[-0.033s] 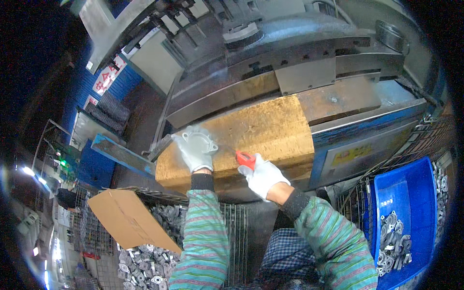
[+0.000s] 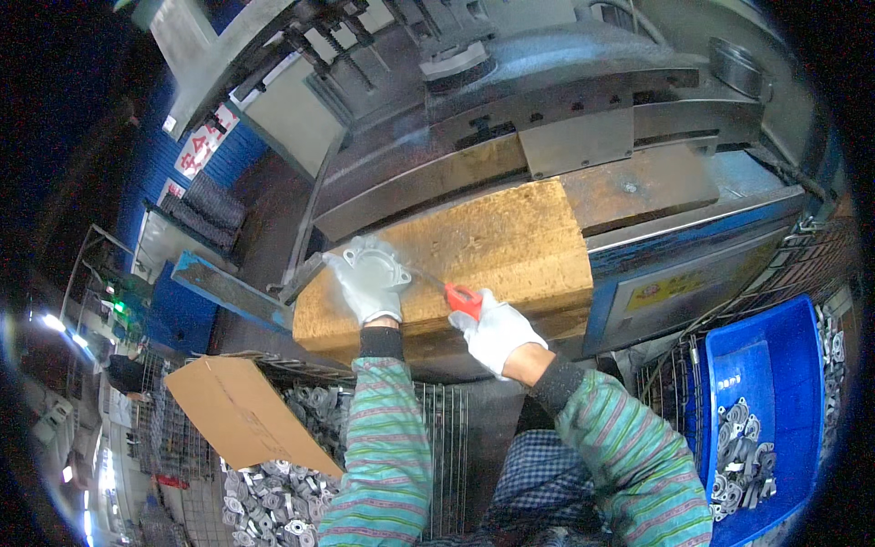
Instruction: The person deburrs metal parts using a handheld deburring tool on a wooden block, loads them into an industrial drilling machine to process them while applying lubricant with a brush, and places the finished parts into a blue crate.
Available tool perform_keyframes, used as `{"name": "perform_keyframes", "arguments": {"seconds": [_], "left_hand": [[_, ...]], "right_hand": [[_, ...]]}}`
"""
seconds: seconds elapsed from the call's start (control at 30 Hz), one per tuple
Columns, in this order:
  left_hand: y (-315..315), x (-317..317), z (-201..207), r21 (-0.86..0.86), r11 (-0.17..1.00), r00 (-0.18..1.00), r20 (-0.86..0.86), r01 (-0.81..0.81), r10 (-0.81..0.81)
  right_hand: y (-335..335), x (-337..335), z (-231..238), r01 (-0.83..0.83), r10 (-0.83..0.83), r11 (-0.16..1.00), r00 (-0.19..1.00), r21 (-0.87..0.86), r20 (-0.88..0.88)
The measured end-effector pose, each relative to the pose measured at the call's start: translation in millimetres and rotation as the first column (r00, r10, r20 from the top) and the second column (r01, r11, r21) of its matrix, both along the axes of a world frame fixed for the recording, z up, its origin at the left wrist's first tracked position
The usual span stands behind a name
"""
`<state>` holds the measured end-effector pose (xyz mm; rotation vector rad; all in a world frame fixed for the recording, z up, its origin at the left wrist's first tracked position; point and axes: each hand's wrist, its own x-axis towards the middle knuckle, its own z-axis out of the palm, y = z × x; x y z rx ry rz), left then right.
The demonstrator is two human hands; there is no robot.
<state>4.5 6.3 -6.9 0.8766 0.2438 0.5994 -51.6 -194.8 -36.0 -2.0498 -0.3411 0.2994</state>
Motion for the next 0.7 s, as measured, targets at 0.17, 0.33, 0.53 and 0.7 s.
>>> {"name": "perform_keyframes", "arguments": {"seconds": [0.17,0.33,0.53,0.7], "left_hand": [[1,1,-3,-0.013,1.0,1.0,0.01,-0.011,0.011],[6,5,-7,-0.03,0.999,0.999,0.04,0.011,-0.009],[14,9,-14,-0.176,0.956,0.947,0.262,0.234,-0.183],[5,9,-8,-0.08,0.997,0.998,0.067,0.005,0.001]], "right_hand": [[0,1,-6,0.007,-0.007,1.0,1.0,0.003,0.002],[6,-2,1,-0.021,0.007,0.992,0.994,0.124,0.11],[24,-3,37,-0.104,0.1,0.994,0.989,0.026,0.105],[24,-4,55,-0.128,0.127,0.992,0.986,0.002,0.112]]}}
